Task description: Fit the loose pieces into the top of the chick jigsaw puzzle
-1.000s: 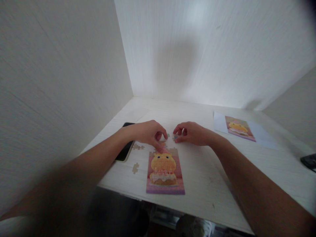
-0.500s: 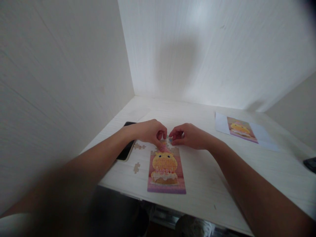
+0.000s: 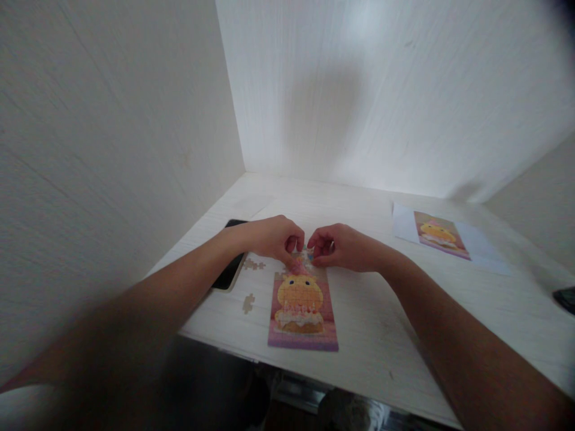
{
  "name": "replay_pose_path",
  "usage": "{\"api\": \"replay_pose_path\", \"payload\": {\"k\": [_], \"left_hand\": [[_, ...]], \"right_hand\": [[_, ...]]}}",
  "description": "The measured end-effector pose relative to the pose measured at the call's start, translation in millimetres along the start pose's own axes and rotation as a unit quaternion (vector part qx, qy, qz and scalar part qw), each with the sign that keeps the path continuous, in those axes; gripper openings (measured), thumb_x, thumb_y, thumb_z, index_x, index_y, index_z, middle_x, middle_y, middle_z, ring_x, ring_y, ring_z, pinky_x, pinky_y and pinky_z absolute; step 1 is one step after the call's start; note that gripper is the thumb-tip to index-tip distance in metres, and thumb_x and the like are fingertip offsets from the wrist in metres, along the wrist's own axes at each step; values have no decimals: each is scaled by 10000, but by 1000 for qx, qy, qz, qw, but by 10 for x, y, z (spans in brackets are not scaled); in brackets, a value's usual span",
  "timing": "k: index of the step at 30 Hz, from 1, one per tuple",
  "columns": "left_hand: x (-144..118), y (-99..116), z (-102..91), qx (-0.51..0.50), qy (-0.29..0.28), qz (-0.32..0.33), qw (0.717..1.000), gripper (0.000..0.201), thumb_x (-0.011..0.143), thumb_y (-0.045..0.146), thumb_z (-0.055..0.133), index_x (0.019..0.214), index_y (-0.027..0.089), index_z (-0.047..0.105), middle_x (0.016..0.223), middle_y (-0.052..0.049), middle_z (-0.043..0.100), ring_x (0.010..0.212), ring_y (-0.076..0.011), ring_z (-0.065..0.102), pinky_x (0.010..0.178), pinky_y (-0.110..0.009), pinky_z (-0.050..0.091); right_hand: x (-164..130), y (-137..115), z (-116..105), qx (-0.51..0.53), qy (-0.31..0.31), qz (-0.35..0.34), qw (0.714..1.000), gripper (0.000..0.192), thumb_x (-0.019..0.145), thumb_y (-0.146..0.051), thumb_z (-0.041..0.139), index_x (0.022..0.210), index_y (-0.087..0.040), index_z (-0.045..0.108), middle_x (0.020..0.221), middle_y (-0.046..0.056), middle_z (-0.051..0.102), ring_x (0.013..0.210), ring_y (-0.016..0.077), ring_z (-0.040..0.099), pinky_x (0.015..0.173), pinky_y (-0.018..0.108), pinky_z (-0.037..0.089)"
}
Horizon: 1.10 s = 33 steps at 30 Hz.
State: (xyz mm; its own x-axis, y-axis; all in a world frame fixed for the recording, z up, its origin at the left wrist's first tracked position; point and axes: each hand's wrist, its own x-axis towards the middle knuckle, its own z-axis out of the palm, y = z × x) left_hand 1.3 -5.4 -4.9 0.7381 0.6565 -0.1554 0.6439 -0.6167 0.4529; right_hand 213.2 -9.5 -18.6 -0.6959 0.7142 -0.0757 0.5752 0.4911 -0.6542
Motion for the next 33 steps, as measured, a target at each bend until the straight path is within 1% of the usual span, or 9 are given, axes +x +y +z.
{"api": "replay_pose_path", "payload": {"k": [5,9,14,15,17,20,24,28,33], "left_hand": [[-1,-8,-1,-3,0,4,1000,457,586,530,688,887,192,626,716,6,613,591,-93,500,543,-225,313],[-5,-21,-2,-7,2,2,1000,472,574,543,690,884,192,629,717,4,613,592,-94,499,537,-224,307],[-4,-21,1,-8,1,-1,1000,465,572,528,697,889,194,632,714,8,611,586,-87,491,547,-224,298],[-3,-21,2,-8,3,-1,1000,455,574,516,699,891,196,634,715,9,611,584,-86,489,549,-225,297],[-2,-20,2,-8,4,1,1000,440,579,497,700,896,198,637,717,11,610,584,-86,489,550,-227,295],[1,-22,3,-10,1,2,1000,447,577,502,698,900,199,636,715,10,609,586,-93,493,547,-231,295],[4,-23,7,-13,7,-3,1000,431,563,491,710,866,194,636,690,13,596,569,-89,484,536,-228,282],[3,-21,9,-10,6,-7,1000,424,571,486,707,866,192,633,705,11,602,577,-88,483,536,-225,280],[-2,-19,8,-9,1,-12,1000,463,558,515,710,866,181,627,717,5,608,589,-91,484,544,-223,285]], "right_hand": [[-9,-15,-10,15,-9,-6,1000,197,656,-226,626,846,-172,632,743,19,667,620,116,565,563,238,433],[-4,10,-30,12,-8,-3,1000,211,657,-260,637,849,-171,638,740,19,658,620,119,558,565,246,430],[-2,31,-43,-25,49,-26,998,337,642,-282,673,970,-209,646,945,43,642,789,151,575,667,265,449],[-3,25,-40,-31,46,-37,998,331,644,-277,675,970,-219,652,973,43,635,817,154,572,690,266,448],[-7,1,-32,-50,29,-56,997,259,671,-271,656,926,-228,674,983,43,627,823,152,569,710,265,442],[-9,-43,-26,-91,18,-52,994,204,713,-285,618,895,-231,693,949,49,626,753,140,566,687,264,434],[-4,-67,-37,-128,23,1,991,239,710,-362,631,896,-226,697,805,46,647,667,142,557,618,267,413],[-14,-23,-72,-122,9,21,992,220,731,-369,604,850,-206,692,706,26,652,611,132,549,570,261,394],[-38,43,-106,-95,-17,21,995,198,719,-321,603,843,-193,690,711,24,664,617,132,561,555,255,395]]}}
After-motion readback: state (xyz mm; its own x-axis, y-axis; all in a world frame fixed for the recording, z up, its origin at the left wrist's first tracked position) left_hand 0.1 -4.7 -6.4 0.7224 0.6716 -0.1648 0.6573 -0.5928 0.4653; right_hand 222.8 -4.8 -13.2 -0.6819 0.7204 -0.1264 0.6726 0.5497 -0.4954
